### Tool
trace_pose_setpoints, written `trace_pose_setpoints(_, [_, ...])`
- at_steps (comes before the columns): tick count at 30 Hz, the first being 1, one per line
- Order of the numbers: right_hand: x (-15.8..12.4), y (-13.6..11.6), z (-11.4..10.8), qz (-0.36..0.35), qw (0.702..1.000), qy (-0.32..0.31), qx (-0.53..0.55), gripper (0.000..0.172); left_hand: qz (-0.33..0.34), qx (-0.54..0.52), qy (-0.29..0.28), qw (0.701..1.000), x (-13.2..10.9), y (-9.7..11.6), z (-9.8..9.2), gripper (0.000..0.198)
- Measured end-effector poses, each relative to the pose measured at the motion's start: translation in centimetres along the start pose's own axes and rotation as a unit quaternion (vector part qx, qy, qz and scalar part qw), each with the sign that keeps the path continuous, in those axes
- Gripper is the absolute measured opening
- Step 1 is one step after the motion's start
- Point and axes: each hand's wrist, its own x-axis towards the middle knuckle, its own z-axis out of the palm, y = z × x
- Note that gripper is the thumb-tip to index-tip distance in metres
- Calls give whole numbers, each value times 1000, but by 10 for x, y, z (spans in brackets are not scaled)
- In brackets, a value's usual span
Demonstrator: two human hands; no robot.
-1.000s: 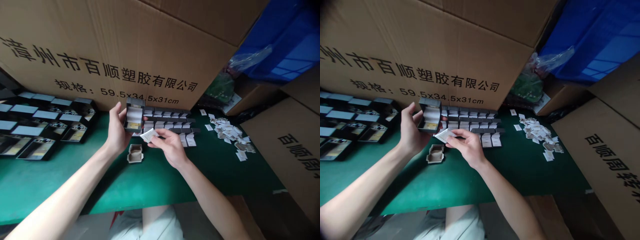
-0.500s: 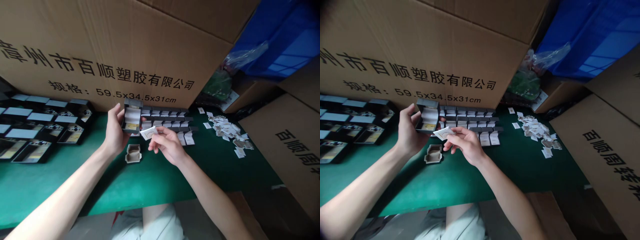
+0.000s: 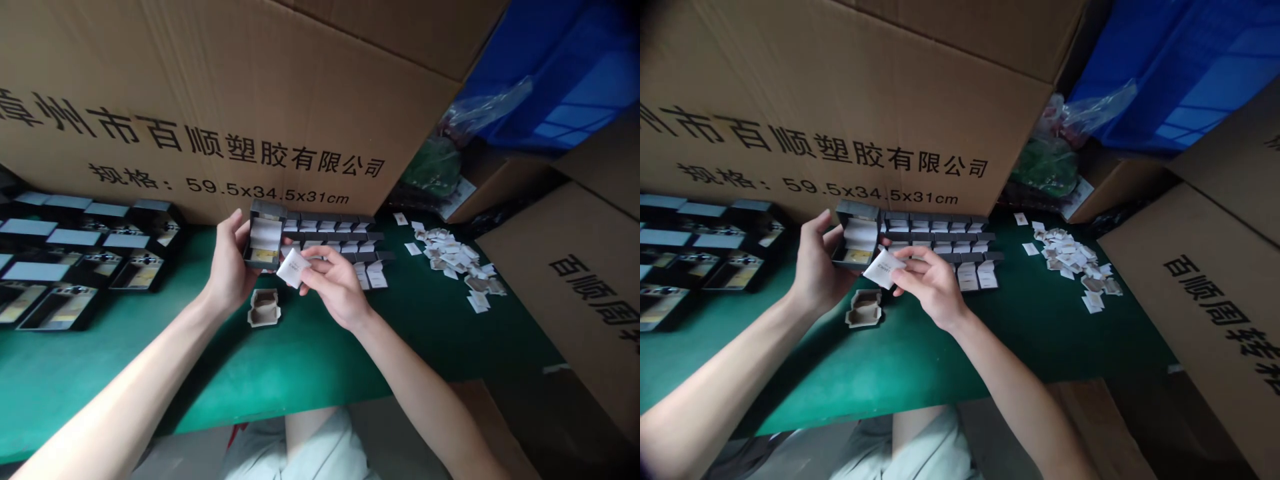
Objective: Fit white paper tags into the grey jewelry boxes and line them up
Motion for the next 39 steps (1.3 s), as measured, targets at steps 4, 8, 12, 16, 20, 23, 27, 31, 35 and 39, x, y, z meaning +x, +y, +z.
trace_pose_setpoints(4, [1,1,0,-36,996,62,-52,36,-4,11,-14,1000,0,-2,0,52])
trace_pose_setpoints(8, [2,-1,-3,-90,987,95,-90,41,-10,24,-7,1000,0,-2,-1,52])
trace_pose_setpoints(12, [1,-1,-7,-123,981,98,-112,48,-14,28,-17,999,-1,-1,-1,51])
trace_pose_setpoints(16, [1,1,-7,-126,982,83,-113,43,-13,36,-17,999,-1,-1,1,51])
trace_pose_setpoints(20, [1,0,-6,-107,985,102,-85,35,-10,33,-24,999,-1,-1,1,51])
trace_pose_setpoints(23, [0,-2,-5,-97,986,114,-72,34,-16,27,-26,999,-1,-1,1,50])
trace_pose_setpoints(27, [-2,-4,-5,-104,984,117,-82,32,-20,24,-36,999,-3,0,0,50])
trace_pose_setpoints(31, [-4,-6,-4,-113,981,107,-120,28,-14,16,-55,998,-4,-1,0,51])
trace_pose_setpoints(35, [-5,-8,-2,-133,976,99,-143,25,-11,15,-60,998,-4,-2,1,53])
trace_pose_setpoints(39, [-8,-3,-2,-204,954,111,-192,37,-23,31,-55,998,-7,-2,3,57])
